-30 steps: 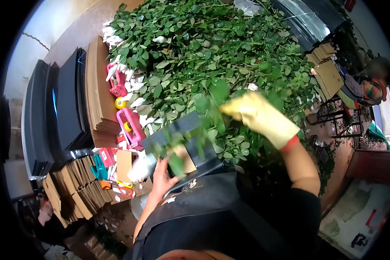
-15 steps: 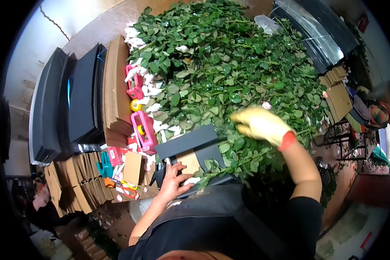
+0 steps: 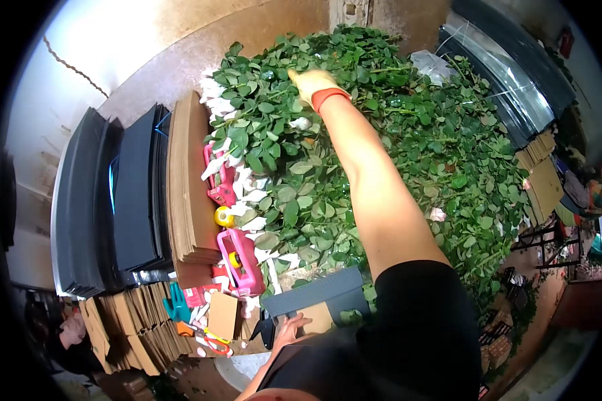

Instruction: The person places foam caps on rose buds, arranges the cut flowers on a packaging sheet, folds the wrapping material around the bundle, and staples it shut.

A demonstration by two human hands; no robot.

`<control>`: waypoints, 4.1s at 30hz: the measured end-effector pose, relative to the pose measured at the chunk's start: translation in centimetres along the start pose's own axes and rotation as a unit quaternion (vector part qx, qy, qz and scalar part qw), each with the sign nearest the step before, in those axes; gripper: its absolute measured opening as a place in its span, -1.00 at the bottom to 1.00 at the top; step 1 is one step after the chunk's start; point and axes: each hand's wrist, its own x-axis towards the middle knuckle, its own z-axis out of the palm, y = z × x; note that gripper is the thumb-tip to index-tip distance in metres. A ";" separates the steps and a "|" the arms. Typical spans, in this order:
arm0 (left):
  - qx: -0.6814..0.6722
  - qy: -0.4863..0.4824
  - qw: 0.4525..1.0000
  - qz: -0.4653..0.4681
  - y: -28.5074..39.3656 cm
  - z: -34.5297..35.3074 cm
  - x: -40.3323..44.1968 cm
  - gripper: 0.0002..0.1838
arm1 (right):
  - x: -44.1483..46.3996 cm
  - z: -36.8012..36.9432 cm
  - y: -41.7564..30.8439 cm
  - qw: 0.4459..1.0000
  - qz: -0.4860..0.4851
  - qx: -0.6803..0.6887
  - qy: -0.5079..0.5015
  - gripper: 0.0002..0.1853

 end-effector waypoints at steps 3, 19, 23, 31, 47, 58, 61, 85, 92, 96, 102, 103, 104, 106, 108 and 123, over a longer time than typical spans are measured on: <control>-0.021 0.005 0.999 -0.028 0.4 0.2 0.1 -0.73 | -0.1 4.2 0.4 0.998 -0.044 -0.052 -0.012 -0.35; 0.050 -0.010 0.998 0.048 1.8 -1.0 0.1 -0.63 | -35.0 19.1 5.6 0.945 -0.278 -0.141 0.101 -0.59; 0.047 -0.004 0.998 0.047 2.0 -0.9 0.1 -0.64 | -35.2 13.1 4.2 0.969 -0.245 -0.003 -0.037 -0.63; 0.044 -0.013 0.998 0.032 3.1 -1.5 0.3 -0.63 | -20.6 14.4 1.9 0.966 -0.047 -0.216 0.135 -0.54; 0.055 -0.005 0.996 0.063 2.2 -1.2 0.2 -0.65 | -28.3 6.5 4.8 0.933 -0.164 0.081 0.310 -0.61; -0.033 0.085 0.996 -0.001 1.3 0.1 -0.5 0.11 | -49.5 11.4 4.6 0.933 -0.267 0.234 0.052 -0.42; -0.067 0.085 0.994 0.007 0.3 0.9 -0.7 0.36 | -52.4 17.7 5.8 0.954 -0.224 0.200 0.012 -0.45; 0.071 0.045 0.989 0.119 3.3 -0.7 1.3 -0.72 | -26.1 10.5 0.4 0.989 0.053 0.126 0.059 -0.72; 0.072 0.042 0.989 0.119 3.2 -0.6 1.3 -0.72 | -34.5 8.2 3.0 0.971 -0.121 -0.055 0.197 -0.71; 0.069 0.044 0.988 0.129 3.0 -0.6 1.5 -0.71 | -37.4 5.5 3.4 0.901 -0.190 0.033 0.389 -0.66; 0.074 0.030 0.990 0.114 2.7 -0.5 1.5 -0.71 | -37.9 5.2 3.7 0.900 -0.131 0.100 0.403 -0.80; 0.082 0.043 0.988 0.127 2.5 -0.1 1.4 -0.68 | -38.9 4.0 3.3 0.872 -0.176 0.131 0.437 -0.78; 0.094 0.049 0.984 0.141 2.3 -0.2 1.4 -0.66 | -38.7 3.4 3.1 0.874 -0.193 0.085 0.439 -0.86; 0.073 0.029 0.990 0.120 3.3 -0.8 1.4 -0.67 | -37.5 6.0 3.9 0.934 -0.115 0.054 0.334 -0.82; 0.075 0.043 0.987 0.139 2.9 -0.6 1.5 -0.68 | -36.6 7.5 4.4 0.943 -0.048 0.180 0.274 -0.72; 0.056 0.052 0.991 0.112 2.5 -0.2 1.2 -0.71 | -25.2 15.6 4.9 0.987 0.047 -0.133 -0.072 -0.51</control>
